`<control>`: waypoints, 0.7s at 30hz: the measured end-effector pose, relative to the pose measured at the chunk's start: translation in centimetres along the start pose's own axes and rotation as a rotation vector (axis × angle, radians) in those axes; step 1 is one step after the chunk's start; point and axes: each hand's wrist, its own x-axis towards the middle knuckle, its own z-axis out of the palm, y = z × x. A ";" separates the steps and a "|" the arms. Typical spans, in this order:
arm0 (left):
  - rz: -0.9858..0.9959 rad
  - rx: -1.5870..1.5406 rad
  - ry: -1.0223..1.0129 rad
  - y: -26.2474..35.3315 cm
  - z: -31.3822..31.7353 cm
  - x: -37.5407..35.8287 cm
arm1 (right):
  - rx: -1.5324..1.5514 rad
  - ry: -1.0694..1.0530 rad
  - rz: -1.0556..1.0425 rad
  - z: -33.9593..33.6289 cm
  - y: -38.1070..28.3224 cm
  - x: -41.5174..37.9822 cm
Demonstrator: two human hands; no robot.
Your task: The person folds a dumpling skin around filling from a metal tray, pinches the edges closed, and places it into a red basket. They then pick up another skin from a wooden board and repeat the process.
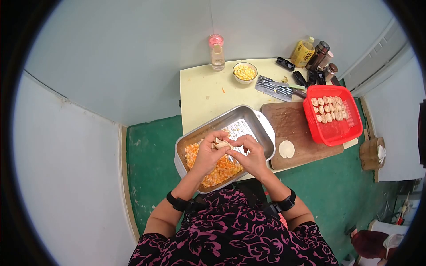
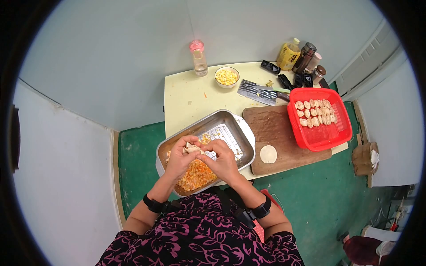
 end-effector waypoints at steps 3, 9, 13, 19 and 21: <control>-0.002 -0.001 -0.032 0.4 0.1 -0.1 | 0.038 -0.028 0.018 -0.1 0.0 0.0; 0.030 -0.018 -0.104 1.1 0.3 -0.2 | 0.071 -0.029 0.035 -0.3 0.3 0.1; 0.046 -0.073 -0.135 1.0 0.2 0.0 | 0.072 -0.003 0.033 -0.3 0.2 0.0; 0.068 -0.037 -0.120 1.1 0.6 0.2 | 0.014 0.103 -0.086 0.1 0.1 -0.1; 0.074 -0.046 -0.123 1.0 0.5 0.2 | -0.009 0.136 -0.106 0.2 0.0 -0.2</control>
